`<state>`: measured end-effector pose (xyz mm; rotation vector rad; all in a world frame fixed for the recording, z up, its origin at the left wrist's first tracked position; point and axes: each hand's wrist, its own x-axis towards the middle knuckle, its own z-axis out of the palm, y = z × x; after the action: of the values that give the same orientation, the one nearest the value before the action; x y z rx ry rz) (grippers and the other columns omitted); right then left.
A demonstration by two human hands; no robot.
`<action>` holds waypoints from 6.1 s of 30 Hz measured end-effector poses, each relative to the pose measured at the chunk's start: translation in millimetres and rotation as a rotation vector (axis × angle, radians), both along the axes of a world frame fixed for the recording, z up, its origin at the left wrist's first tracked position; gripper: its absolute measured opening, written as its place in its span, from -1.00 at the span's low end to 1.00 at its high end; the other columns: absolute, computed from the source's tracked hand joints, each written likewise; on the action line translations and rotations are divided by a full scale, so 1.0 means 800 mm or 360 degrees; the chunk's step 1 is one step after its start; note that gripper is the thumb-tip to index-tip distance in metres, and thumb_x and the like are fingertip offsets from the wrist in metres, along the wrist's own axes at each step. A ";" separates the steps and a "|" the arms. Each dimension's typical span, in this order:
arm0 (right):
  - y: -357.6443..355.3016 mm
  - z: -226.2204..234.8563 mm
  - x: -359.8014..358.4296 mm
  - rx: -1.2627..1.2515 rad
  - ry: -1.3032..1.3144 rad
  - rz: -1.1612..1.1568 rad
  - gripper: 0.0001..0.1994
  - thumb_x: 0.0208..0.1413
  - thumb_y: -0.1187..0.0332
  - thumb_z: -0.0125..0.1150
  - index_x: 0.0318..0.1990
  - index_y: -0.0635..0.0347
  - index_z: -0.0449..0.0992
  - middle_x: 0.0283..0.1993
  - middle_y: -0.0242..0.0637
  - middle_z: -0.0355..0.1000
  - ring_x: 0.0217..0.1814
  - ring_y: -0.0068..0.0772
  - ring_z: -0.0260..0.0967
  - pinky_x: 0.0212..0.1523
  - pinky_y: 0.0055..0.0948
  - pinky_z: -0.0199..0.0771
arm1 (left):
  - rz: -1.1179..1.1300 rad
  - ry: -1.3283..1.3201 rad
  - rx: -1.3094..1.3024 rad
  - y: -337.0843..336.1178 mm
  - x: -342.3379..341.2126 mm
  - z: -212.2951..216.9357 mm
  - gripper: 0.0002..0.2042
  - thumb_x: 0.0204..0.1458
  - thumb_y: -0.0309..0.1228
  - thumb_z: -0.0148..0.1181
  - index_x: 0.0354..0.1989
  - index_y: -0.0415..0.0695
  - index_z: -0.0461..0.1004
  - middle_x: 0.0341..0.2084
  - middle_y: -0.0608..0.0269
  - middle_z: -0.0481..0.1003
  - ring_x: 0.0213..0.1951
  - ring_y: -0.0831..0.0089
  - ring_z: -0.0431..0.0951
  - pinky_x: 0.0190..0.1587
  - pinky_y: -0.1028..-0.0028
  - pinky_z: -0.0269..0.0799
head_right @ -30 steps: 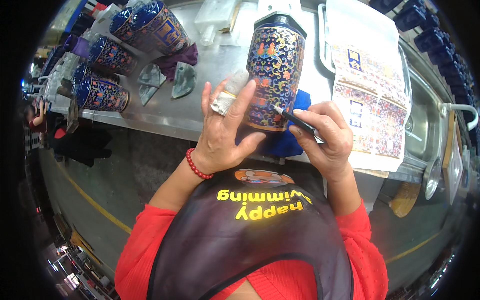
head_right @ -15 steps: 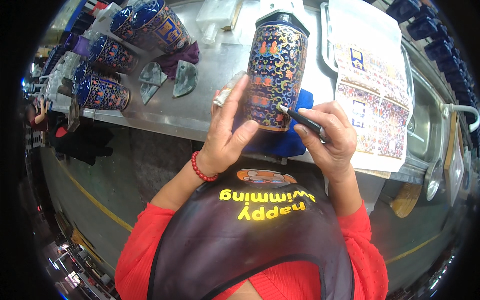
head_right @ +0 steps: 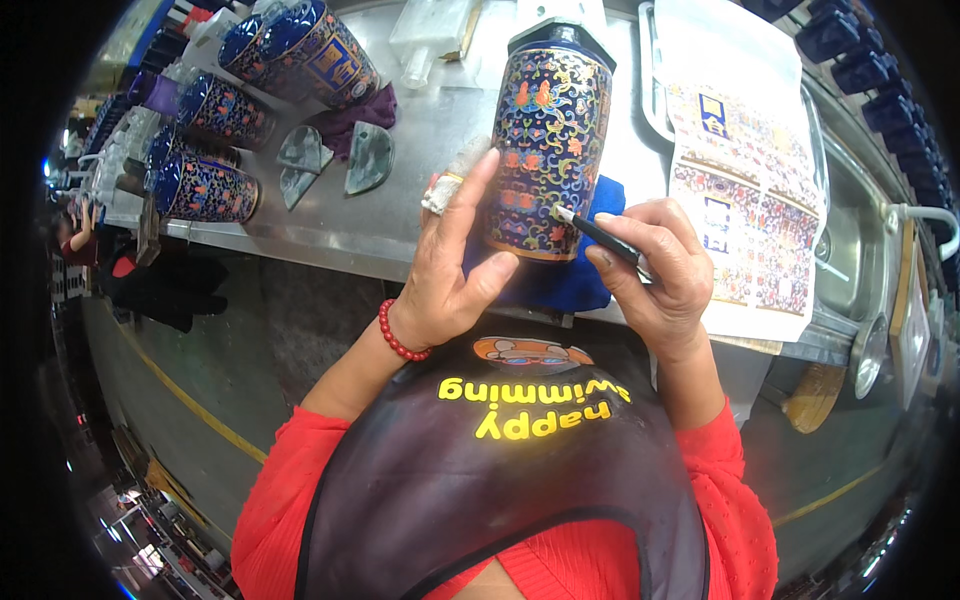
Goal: The person applies decorative stickers to a blue cylindrical bottle using a small black tool to smooth the surface. The person rotates the bottle to cover different sides and then places the finished bottle aside before picking up another bottle to repeat the process.
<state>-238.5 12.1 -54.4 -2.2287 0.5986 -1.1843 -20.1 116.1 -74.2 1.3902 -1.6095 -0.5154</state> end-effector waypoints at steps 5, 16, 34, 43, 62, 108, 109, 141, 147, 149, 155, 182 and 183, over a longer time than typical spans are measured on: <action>-0.001 -0.001 0.000 -0.0047 0.0013 0.0006 -0.69 -0.06 0.54 0.52 -0.11 0.29 0.63 -0.34 -0.22 0.49 -0.37 -0.43 0.38 -0.44 -0.51 0.31 | 0.0049 0.0002 0.0012 -0.001 -0.004 -0.005 -0.27 0.21 -0.22 0.10 0.51 -0.22 0.03 0.43 -0.19 0.11 0.46 -0.07 0.03 0.46 -0.12 -0.41; -0.001 -0.001 0.000 -0.0044 -0.0021 0.0001 -0.68 -0.06 0.54 0.52 -0.09 0.27 0.64 -0.33 -0.23 0.47 -0.36 -0.42 0.39 -0.45 -0.53 0.31 | 0.0079 -0.0135 -0.0076 0.003 -0.002 0.000 -0.10 -0.08 -0.34 0.29 0.50 -0.20 0.05 0.35 -0.22 0.19 0.39 -0.15 0.11 0.45 -0.16 -0.36; 0.010 0.021 0.013 -0.0497 0.0220 0.0231 -0.69 -0.32 0.52 0.39 -0.27 0.18 0.66 -0.36 -0.37 0.35 -0.39 -0.30 0.25 -0.34 -0.30 0.22 | 0.0167 -0.0571 -0.0144 -0.008 0.004 -0.011 -0.12 0.05 -0.10 0.35 0.52 -0.14 0.08 0.36 0.06 0.29 0.41 -0.06 0.15 0.40 -0.34 -0.37; 0.018 0.026 0.009 -0.0493 0.0360 0.0243 -0.67 -0.30 0.49 0.37 -0.23 0.16 0.66 -0.35 -0.39 0.38 -0.37 -0.33 0.31 -0.27 -0.29 0.27 | 0.0133 -0.0561 -0.0143 -0.007 0.007 -0.021 -0.11 0.14 -0.02 0.24 0.53 -0.20 -0.01 0.37 0.03 0.28 0.43 -0.11 0.11 0.41 -0.30 -0.38; 0.043 0.002 0.025 -0.0475 0.0429 -0.0158 -0.56 -0.11 0.59 0.39 0.02 0.12 0.64 0.35 0.05 0.32 0.30 0.05 0.29 0.22 -0.14 0.40 | -0.0007 0.0032 -0.0016 -0.015 0.016 -0.020 -0.26 0.31 -0.05 0.08 0.45 -0.41 0.07 0.32 -0.20 0.26 0.41 -0.07 0.15 0.46 0.05 -0.20; 0.042 -0.011 0.022 0.0611 -0.0018 -0.0240 -0.66 -0.01 0.28 0.52 -0.21 0.13 0.43 0.21 -0.06 0.24 -0.08 -0.43 0.20 -0.04 -0.43 0.34 | 0.0029 -0.0545 -0.0461 -0.009 0.010 -0.016 -0.22 0.14 -0.08 0.28 0.46 -0.20 0.17 0.36 -0.23 0.22 0.38 -0.06 0.20 0.41 -0.28 -0.29; 0.040 -0.013 0.019 0.0595 -0.0023 -0.0228 -0.67 0.00 0.28 0.51 -0.21 0.14 0.43 0.21 -0.07 0.25 -0.11 -0.45 0.20 -0.05 -0.45 0.34 | 0.0028 -0.0575 -0.0445 -0.012 0.010 -0.016 -0.21 0.13 -0.06 0.28 0.46 -0.20 0.18 0.35 -0.21 0.25 0.37 -0.07 0.22 0.41 -0.28 -0.29; 0.031 -0.023 0.010 0.0577 -0.0144 -0.0148 -0.80 0.03 0.46 0.43 -0.24 0.18 0.49 0.20 -0.09 0.35 -0.22 -0.50 0.24 -0.13 -0.48 0.36 | 0.0165 -0.1059 -0.0689 0.024 0.034 -0.014 -0.66 -0.02 -0.33 0.32 -0.02 0.21 0.69 0.13 0.18 0.43 0.28 0.14 0.26 0.46 -0.16 -0.17; 0.029 -0.025 0.010 0.0542 -0.0149 -0.0132 -0.81 0.04 0.46 0.42 -0.26 0.18 0.49 0.19 -0.05 0.36 -0.23 -0.49 0.24 -0.13 -0.46 0.35 | 0.0089 -0.1057 -0.0736 0.022 0.019 -0.021 -0.66 0.01 -0.28 0.30 0.02 0.17 0.69 0.14 0.20 0.45 0.30 0.13 0.25 0.46 -0.16 -0.21; 0.029 -0.025 0.010 0.0540 -0.0121 -0.0137 -0.81 0.03 0.46 0.41 -0.26 0.18 0.49 0.19 -0.03 0.37 -0.23 -0.48 0.25 -0.13 -0.46 0.34 | 0.0122 -0.0991 -0.0714 0.024 0.019 -0.022 -0.66 0.03 -0.28 0.29 0.02 0.15 0.68 0.15 0.22 0.46 0.30 0.13 0.24 0.46 -0.15 -0.22; 0.028 -0.024 0.011 0.0498 -0.0125 -0.0128 -0.82 0.02 0.47 0.41 -0.27 0.18 0.50 0.15 -0.01 0.40 -0.21 -0.46 0.25 -0.14 -0.45 0.33 | 0.0135 -0.1006 -0.0630 0.031 0.020 -0.021 -0.63 0.00 -0.30 0.33 0.04 0.10 0.67 0.16 0.14 0.45 0.30 0.10 0.22 0.46 -0.13 -0.22; 0.030 -0.018 0.009 0.0489 -0.0089 -0.0114 -0.84 0.04 0.48 0.40 -0.28 0.19 0.50 0.13 -0.02 0.43 -0.16 -0.43 0.29 -0.17 -0.46 0.34 | 0.0128 -0.0858 -0.0614 0.031 0.013 -0.025 -0.62 0.03 -0.29 0.32 0.08 0.07 0.65 0.18 0.08 0.46 0.32 0.06 0.21 0.43 -0.14 -0.17; 0.030 -0.017 0.008 0.0546 -0.0060 -0.0099 -0.84 0.06 0.47 0.38 -0.27 0.18 0.48 0.15 -0.02 0.40 -0.03 -0.39 0.28 -0.06 -0.44 0.31 | 0.0124 -0.0844 -0.0604 0.030 0.013 -0.024 -0.61 0.02 -0.29 0.33 0.08 0.08 0.65 0.18 0.08 0.45 0.32 0.06 0.22 0.43 -0.14 -0.16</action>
<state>-232.0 36.3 -68.0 -1.9072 0.7959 -1.0602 -10.1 140.3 -93.4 1.3509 -1.9317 0.2253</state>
